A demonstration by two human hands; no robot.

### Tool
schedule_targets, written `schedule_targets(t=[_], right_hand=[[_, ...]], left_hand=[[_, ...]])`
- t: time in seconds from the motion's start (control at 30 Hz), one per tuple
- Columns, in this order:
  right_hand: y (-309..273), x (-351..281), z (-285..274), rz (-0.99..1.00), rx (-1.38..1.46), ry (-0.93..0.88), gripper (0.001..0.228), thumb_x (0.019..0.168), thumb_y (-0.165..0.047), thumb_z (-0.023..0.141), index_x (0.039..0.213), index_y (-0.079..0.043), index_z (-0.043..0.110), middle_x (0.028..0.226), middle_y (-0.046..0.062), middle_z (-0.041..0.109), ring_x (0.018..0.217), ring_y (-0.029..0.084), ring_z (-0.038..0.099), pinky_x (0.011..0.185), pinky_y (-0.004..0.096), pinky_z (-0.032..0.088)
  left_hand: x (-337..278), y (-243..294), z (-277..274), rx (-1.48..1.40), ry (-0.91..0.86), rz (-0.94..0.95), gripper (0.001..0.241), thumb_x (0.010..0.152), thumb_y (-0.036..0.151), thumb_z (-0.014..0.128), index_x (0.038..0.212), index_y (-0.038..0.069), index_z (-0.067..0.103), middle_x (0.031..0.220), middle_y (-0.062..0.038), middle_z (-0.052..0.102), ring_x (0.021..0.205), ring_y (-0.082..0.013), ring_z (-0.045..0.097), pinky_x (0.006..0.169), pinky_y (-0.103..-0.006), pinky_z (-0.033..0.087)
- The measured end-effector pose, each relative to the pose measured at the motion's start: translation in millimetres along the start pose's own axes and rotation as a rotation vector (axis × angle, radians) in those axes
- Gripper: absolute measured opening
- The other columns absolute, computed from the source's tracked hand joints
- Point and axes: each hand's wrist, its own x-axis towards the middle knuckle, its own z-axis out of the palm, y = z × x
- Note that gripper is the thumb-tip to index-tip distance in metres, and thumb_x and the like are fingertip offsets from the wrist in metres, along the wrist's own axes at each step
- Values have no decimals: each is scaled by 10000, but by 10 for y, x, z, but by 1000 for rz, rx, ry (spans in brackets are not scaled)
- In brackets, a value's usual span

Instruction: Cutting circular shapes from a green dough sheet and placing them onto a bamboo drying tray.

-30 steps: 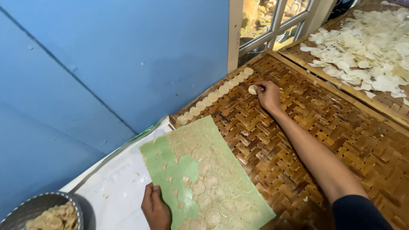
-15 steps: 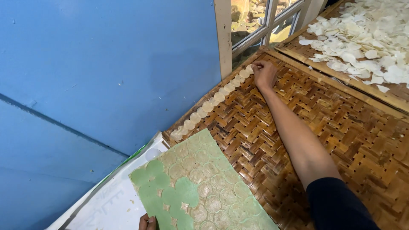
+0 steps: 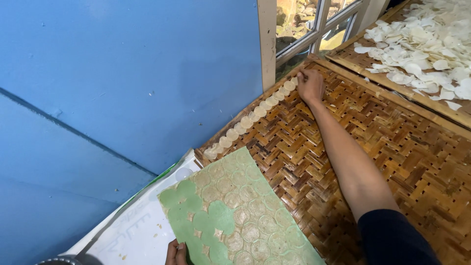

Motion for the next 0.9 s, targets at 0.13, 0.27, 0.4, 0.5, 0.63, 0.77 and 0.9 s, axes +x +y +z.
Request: schedule_targets(t=[0.13, 0.27, 0.4, 0.5, 0.63, 0.77, 0.9], right_hand=[[-224, -114, -347, 4, 97, -165, 398, 1042, -185, 558, 1410, -41, 597, 1219, 187, 668, 1034, 311, 654, 899, 419, 518], [-668, -520, -623, 214, 184, -273, 383, 1042, -220, 561, 1386, -55, 593, 1332, 153, 640, 1204, 281, 625, 1024, 398, 501], [-1190, -1407, -760, -31, 156, -424, 263, 1016, -96, 579, 1263, -58, 660, 1173, 138, 667, 884, 211, 642, 785, 290, 571], [-1555, -2127, -932, -399, 182, -539, 204, 974, -150, 622, 1131, -53, 711, 1171, 149, 663, 928, 246, 620, 773, 366, 570], [-1980, -2839, -1268, -599, 133, -821, 259, 988, -257, 573, 1070, -83, 747, 1103, 113, 667, 983, 242, 635, 876, 431, 580], [-1930, -3218, -1294, -625, 148, -916, 202, 977, -166, 604, 1027, -59, 768, 1004, 134, 691, 968, 304, 675, 847, 433, 574], [-2078, -3377, -1364, -812, 90, -895, 212, 978, -170, 598, 1088, -57, 739, 979, 140, 629, 926, 335, 618, 784, 440, 554]], left_hand=[[-201, 1302, 655, 39, 62, -2, 262, 988, 1, 446, 1070, -106, 672, 911, -222, 767, 770, -245, 679, 771, -293, 523], [-427, 2039, 835, 44, 53, 37, 262, 980, 4, 452, 1066, -96, 679, 888, -166, 730, 790, -193, 594, 784, -270, 465], [-536, 2466, 904, 157, 34, 19, 252, 985, 66, 458, 1049, -39, 677, 796, -89, 670, 701, -162, 521, 682, -280, 431], [-550, 2569, 921, 146, 33, 49, 244, 974, 65, 462, 1030, -30, 681, 795, -76, 680, 688, -152, 518, 670, -274, 436], [-575, 2595, 909, 153, 32, 117, 229, 981, 85, 472, 1000, -4, 683, 737, -41, 650, 631, -125, 484, 621, -269, 419], [-645, 2755, 882, 79, 30, 81, 266, 1005, 128, 451, 906, 23, 673, 618, -154, 564, 693, -227, 518, 698, -404, 448], [-617, 2730, 872, 89, 15, 74, 270, 1022, 145, 453, 895, 71, 679, 612, -120, 580, 648, -196, 523, 686, -378, 472]])
